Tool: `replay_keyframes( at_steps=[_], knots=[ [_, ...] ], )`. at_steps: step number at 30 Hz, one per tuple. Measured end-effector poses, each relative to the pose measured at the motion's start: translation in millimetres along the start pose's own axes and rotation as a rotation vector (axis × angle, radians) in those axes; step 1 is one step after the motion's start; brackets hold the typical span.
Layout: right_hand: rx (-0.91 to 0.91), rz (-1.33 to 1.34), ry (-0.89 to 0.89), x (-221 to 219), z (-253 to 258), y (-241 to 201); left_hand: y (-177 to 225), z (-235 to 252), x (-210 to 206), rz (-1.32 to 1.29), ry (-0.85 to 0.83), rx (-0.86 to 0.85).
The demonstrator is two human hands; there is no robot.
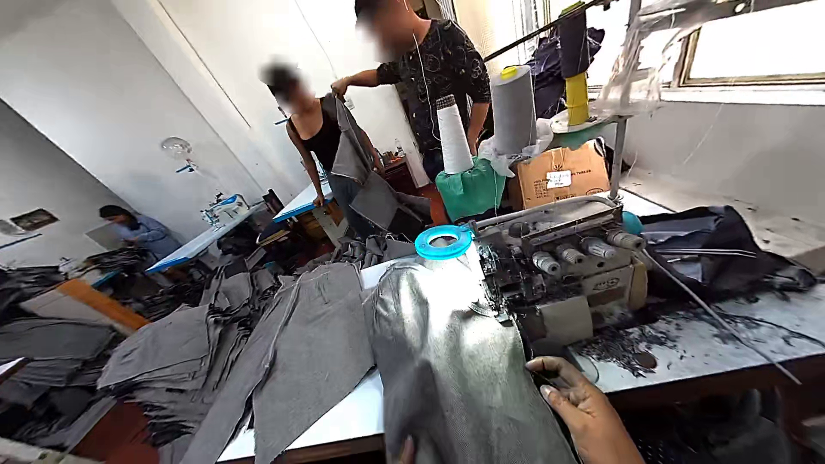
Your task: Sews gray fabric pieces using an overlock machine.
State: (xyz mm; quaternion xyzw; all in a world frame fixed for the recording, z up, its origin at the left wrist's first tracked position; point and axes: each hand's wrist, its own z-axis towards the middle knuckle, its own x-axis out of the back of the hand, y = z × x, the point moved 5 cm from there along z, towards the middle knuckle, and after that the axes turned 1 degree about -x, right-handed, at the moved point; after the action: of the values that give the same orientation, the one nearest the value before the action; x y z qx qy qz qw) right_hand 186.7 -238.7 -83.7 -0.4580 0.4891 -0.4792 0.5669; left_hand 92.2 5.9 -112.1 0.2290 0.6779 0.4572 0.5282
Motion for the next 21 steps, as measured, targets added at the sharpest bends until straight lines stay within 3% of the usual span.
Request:
replay_keyframes(
  at_steps=[4, 7, 12, 14, 17, 21],
  knots=[
    [-0.047, -0.093, 0.020, 4, -1, 17, 72, 2, -3, 0.321, 0.203, -0.091],
    [-0.080, -0.069, 0.018, 3, 0, 20, 87, -3, 1, 0.317, 0.196, -0.103],
    [-0.105, 0.143, -0.092, -8, 14, 15, 67, 0, 17, 0.048, 0.105, -0.054],
    [-0.189, 0.191, -0.202, -14, 14, 9, 52, 14, 22, 0.100, 0.088, -0.119],
    [-0.220, 0.092, -0.299, -17, 12, 3, 30, 30, 3, -0.071, 0.015, -0.142],
    [-0.131, -0.151, -0.357, -11, 7, -3, 36, 43, -28, -0.259, -0.015, -0.170]
  ],
)
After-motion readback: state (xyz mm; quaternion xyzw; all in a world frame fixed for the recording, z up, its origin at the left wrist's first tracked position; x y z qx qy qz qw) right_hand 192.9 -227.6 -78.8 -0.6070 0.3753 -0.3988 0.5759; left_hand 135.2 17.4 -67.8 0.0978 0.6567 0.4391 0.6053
